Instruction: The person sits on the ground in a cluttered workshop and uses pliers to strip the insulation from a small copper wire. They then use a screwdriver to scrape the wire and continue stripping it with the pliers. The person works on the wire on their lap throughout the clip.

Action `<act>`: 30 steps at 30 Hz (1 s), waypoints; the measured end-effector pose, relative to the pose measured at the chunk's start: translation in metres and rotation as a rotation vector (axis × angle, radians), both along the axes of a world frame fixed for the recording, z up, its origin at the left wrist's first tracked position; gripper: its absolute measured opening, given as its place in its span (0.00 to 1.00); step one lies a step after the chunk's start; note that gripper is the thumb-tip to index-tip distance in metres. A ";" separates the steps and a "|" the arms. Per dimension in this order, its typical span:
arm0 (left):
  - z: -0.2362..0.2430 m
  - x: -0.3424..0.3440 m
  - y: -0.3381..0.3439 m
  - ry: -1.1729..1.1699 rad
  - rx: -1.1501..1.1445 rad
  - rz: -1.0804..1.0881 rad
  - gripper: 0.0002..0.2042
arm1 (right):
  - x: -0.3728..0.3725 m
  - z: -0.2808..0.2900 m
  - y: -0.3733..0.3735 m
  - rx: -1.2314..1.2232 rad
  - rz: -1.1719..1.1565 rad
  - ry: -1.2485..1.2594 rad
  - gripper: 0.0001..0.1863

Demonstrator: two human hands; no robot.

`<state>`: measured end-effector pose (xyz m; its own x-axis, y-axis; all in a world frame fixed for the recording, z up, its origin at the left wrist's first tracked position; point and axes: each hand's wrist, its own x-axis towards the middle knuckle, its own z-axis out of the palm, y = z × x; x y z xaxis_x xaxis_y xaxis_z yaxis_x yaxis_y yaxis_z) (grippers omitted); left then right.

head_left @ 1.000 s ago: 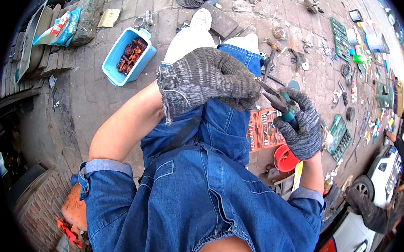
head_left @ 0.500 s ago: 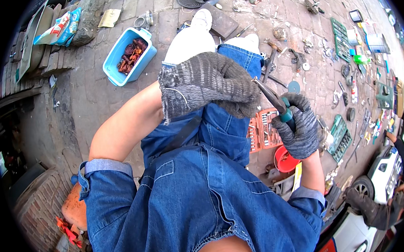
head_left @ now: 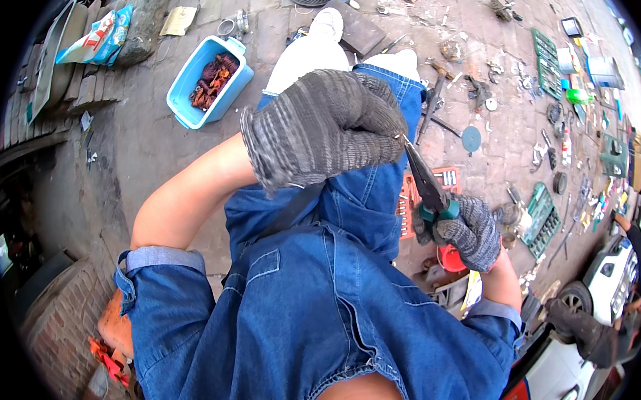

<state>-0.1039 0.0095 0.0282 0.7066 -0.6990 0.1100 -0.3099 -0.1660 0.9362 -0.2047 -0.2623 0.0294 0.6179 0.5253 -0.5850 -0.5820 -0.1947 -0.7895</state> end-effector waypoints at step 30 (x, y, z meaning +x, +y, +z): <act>-0.017 -0.050 0.039 0.748 -0.604 0.592 0.10 | 0.014 -0.049 0.094 -0.625 0.180 -1.102 0.08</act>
